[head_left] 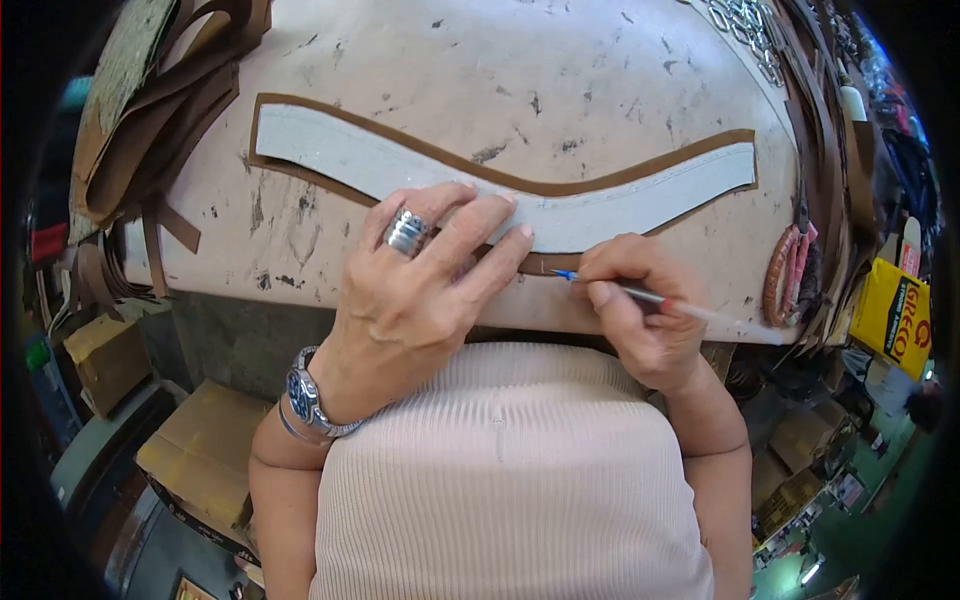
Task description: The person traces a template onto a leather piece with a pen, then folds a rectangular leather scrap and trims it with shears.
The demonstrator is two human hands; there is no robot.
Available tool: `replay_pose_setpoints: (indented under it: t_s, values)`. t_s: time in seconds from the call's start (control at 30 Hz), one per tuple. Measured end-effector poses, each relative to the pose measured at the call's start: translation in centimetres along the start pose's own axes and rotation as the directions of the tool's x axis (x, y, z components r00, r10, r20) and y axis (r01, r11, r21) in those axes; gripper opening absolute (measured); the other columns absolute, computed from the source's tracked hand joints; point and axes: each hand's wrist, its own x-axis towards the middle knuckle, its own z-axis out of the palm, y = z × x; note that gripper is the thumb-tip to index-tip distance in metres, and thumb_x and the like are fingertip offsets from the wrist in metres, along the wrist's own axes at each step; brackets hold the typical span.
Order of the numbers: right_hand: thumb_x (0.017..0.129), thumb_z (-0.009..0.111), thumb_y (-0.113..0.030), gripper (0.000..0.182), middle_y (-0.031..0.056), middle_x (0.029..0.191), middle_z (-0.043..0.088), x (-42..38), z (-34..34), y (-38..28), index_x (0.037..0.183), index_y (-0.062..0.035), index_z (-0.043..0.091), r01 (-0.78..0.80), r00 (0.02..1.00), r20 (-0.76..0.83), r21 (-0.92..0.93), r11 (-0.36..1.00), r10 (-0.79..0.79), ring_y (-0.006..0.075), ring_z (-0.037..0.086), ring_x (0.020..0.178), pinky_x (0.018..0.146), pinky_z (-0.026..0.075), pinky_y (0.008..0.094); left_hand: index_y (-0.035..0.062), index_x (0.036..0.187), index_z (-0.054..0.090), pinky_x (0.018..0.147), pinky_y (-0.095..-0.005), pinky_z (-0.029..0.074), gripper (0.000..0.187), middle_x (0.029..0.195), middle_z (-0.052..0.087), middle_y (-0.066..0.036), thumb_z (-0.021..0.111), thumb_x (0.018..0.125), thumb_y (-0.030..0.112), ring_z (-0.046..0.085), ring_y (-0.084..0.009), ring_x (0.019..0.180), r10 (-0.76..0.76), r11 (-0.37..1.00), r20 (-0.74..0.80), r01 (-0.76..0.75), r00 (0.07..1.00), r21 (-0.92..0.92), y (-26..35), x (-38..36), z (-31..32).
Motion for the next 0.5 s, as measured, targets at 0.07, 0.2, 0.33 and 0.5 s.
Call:
replay_pose_setpoints:
  t_s: [0.07, 0.2, 0.33, 0.5]
  values:
    - [0.074, 0.056, 0.004, 0.009, 0.0081, 0.071, 0.06, 0.8, -0.5, -0.8, 0.083, 0.002, 0.059, -0.092, 0.991, -0.086, 0.073, 0.993, 0.098, 0.014, 0.057, 0.057, 0.051, 0.045, 0.025, 0.0087, 0.101, 0.065, 0.085, -0.0357, 0.044, 0.031, 0.109, 0.059, -0.004, 0.064, 0.069, 0.007, 0.053, -0.024, 0.1, 0.017, 0.999, 0.012, -0.017, 1.0, 0.029, 0.2, 0.2, -0.2]
    - [0.075, 0.056, 0.003, 0.007, 0.0077, 0.068, 0.059, 3.1, -0.4, -0.8, 0.082, 0.0019, 0.059, -0.11, 0.978, -0.175, 0.018, 0.994, 0.112, 0.0131, 0.055, 0.055, 0.051, 0.044, 0.0244, 0.0064, 0.099, 0.064, 0.086, -0.0359, 0.043, 0.03, 0.11, 0.058, -0.004, 0.064, 0.069, 0.008, 0.052, -0.0244, 0.102, 0.007, 1.0, 0.012, -0.007, 1.0, 0.009, 0.4, 0.1, -0.1]
    - [0.075, 0.057, 0.003, 0.006, 0.0075, 0.067, 0.058, 3.8, -0.4, 0.7, 0.08, -0.0003, 0.059, 0.025, 0.997, -0.068, -0.126, 0.992, -0.034, 0.012, 0.053, 0.052, 0.049, 0.043, 0.0232, 0.0064, 0.1, 0.064, 0.086, -0.0358, 0.043, 0.031, 0.111, 0.058, -0.003, 0.065, 0.069, 0.009, 0.051, -0.0243, 0.102, -0.002, 1.0, 0.022, 0.002, 1.0, -0.005, 0.3, 0.3, -0.2]
    - [0.079, 0.054, 0.003, 0.007, 0.0062, 0.073, 0.059, 3.7, -0.5, 0.3, 0.084, 0.0013, 0.058, -0.022, 1.0, -0.026, -0.157, 0.987, 0.018, 0.0085, 0.053, 0.06, 0.054, 0.043, 0.0206, 0.0068, 0.101, 0.064, 0.087, -0.0362, 0.042, 0.033, 0.112, 0.058, -0.003, 0.065, 0.068, 0.009, 0.051, -0.0243, 0.102, 0.003, 1.0, 0.038, -0.003, 0.999, 0.001, 0.2, 0.2, -0.2]
